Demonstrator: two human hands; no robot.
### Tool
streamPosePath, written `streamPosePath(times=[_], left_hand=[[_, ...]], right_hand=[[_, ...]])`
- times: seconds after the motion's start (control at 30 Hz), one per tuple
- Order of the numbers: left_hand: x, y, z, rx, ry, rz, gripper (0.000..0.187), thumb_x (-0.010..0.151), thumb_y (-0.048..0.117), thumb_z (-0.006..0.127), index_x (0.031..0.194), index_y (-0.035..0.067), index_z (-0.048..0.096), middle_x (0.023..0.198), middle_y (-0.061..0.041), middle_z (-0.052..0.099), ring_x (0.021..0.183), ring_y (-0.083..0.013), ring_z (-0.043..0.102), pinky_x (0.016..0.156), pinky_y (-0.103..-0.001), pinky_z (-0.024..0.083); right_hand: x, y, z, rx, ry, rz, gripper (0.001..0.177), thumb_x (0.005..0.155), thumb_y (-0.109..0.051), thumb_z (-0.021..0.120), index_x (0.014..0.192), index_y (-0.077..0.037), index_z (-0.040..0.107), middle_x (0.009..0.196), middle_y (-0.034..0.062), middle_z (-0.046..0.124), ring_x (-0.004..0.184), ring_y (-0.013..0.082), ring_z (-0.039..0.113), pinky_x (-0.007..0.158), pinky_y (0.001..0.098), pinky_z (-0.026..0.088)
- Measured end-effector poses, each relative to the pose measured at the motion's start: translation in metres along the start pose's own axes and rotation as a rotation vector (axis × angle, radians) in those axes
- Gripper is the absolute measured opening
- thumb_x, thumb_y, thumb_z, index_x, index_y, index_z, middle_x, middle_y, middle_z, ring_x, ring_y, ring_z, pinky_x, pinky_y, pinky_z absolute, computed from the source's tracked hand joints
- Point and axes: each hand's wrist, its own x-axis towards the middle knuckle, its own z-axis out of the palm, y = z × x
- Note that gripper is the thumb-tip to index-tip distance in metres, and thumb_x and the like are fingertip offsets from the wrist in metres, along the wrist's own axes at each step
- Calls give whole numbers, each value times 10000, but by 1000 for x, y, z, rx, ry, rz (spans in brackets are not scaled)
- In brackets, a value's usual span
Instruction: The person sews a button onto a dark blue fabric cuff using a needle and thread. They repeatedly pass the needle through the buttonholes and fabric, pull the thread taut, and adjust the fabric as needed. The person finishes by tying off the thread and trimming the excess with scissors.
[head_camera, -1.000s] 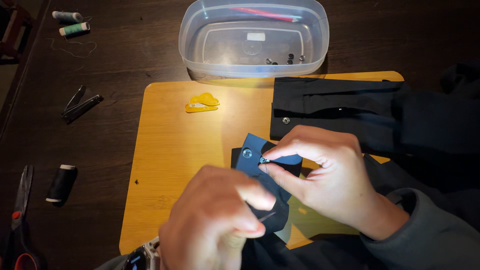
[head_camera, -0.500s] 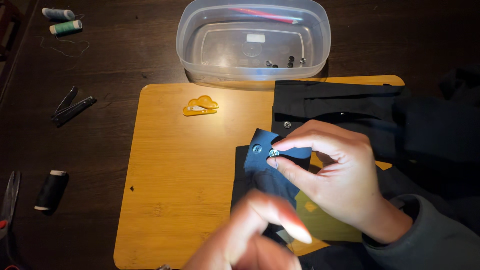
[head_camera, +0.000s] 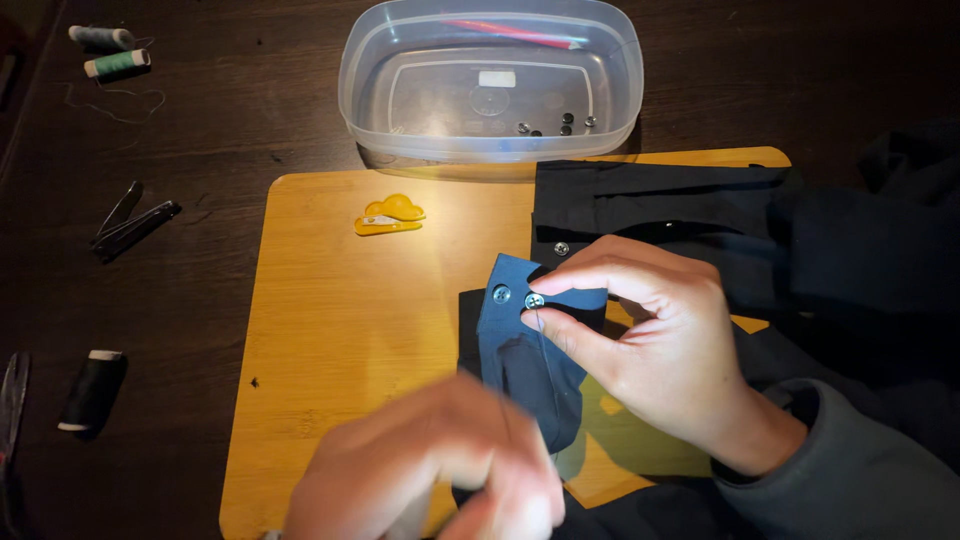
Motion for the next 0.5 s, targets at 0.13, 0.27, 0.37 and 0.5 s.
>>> streamPosePath(times=[0.13,0.27,0.37,0.5], left_hand=[[9,-10,10,395,178,-1,166,857,103,799,981,47,703,907,-78,710,654,-132,697,545,-267,531],[10,-22,12,507,243,140,214,849,100,792,965,22,630,895,-111,650,761,-253,693,637,-332,543],[7,-24,13,535,254,78,181,867,91,797,971,39,658,879,-97,642,745,-249,685,640,-343,541],[8,-25,11,533,219,60,137,859,45,770,965,48,684,857,-92,635,722,-242,680,635,-337,541]], right_hand=[[-2,-10,1,-12,4,-47,224,781,-5,855,972,-39,743,925,70,769,815,139,762,719,244,581],[-6,-16,5,-31,-3,-126,233,783,-11,852,980,-31,730,942,86,763,845,160,773,744,250,587],[-7,-17,6,-53,0,-152,234,780,-17,861,970,-29,726,948,94,761,851,171,772,751,255,583],[-6,-16,7,-70,9,-166,232,776,-31,879,940,-28,716,928,97,752,844,172,769,751,254,582]])
